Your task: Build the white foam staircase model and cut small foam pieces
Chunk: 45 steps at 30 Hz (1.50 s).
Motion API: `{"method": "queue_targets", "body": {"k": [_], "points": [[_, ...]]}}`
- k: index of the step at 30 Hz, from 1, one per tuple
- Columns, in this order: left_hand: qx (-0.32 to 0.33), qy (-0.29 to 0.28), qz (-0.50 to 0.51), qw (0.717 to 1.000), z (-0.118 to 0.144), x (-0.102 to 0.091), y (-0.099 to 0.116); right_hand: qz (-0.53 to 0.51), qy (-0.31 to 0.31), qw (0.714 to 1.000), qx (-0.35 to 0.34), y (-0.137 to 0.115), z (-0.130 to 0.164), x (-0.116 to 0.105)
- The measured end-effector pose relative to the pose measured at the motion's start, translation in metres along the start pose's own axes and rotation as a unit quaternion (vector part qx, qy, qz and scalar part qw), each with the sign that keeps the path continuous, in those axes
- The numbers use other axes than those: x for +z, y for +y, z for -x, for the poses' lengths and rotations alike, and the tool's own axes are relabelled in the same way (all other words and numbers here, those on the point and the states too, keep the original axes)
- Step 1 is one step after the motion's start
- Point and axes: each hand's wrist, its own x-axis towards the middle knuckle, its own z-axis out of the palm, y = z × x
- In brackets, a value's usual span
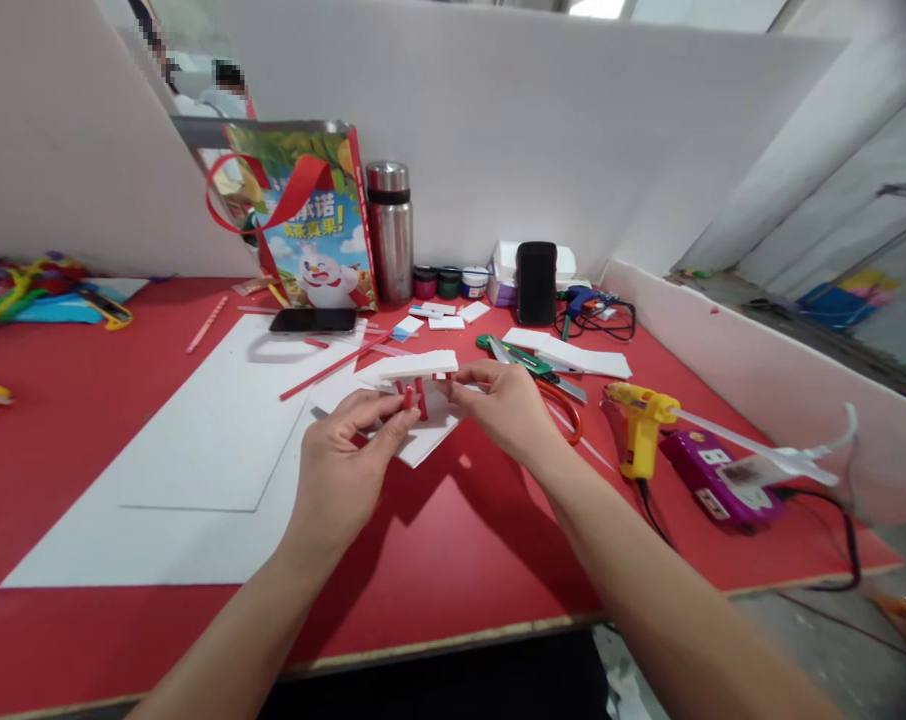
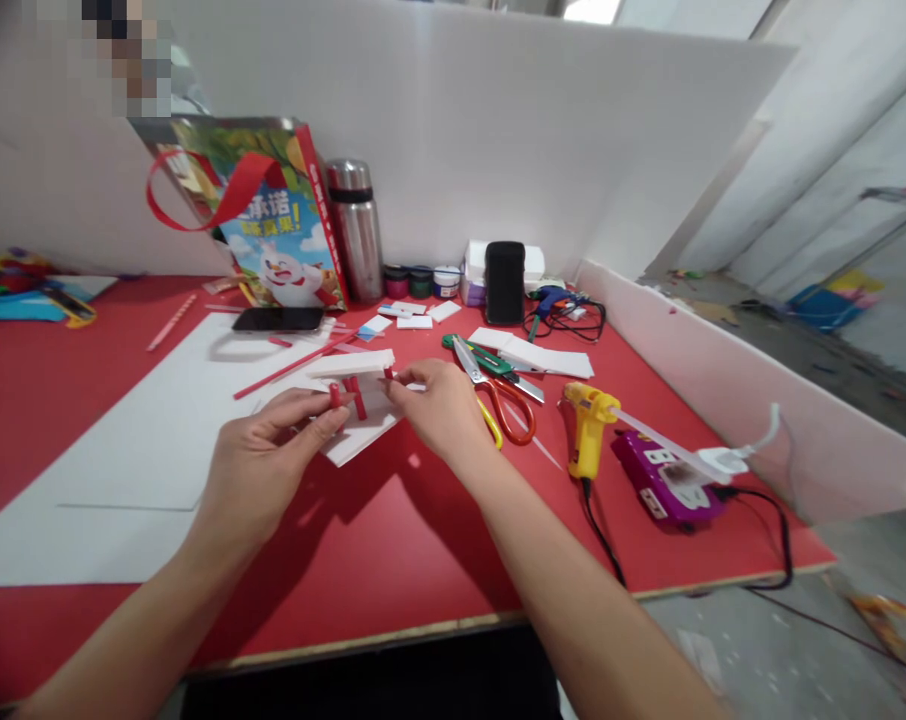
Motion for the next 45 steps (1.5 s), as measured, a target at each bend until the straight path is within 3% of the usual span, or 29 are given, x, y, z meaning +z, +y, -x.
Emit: {"method": "queue_targets", "body": {"k": [9, 16, 20, 25, 32, 45], "points": [[-0.046, 0.065, -0.002, 0.997, 0.010, -0.015, 0.003, -0.003, -0.013, 1.000, 0.003, 0.007, 0.002, 0.000], [-0.030, 0.061, 0.022, 0.997, 0.010, -0.018, 0.003, 0.007, -0.018, 1.000, 0.005, 0.007, 0.002, 0.000], [0.003, 0.030, -0.031, 0.999, 0.010, -0.013, -0.003, 0.014, -0.024, 1.000, 0.006, 0.012, 0.004, 0.003], [-0.010, -0.014, -0.062, 0.998, 0.009, 0.000, -0.021, 0.045, -0.028, 0.999, 0.000, 0.017, 0.005, 0.008], [0.063, -0.044, -0.162, 0.984, 0.004, 0.005, -0.032, 0.068, -0.037, 0.996, -0.034, 0.025, 0.005, 0.014], [0.028, -0.051, -0.135, 0.989, 0.007, 0.006, -0.035, 0.097, -0.037, 0.994, -0.045, 0.031, 0.004, 0.016]]}}
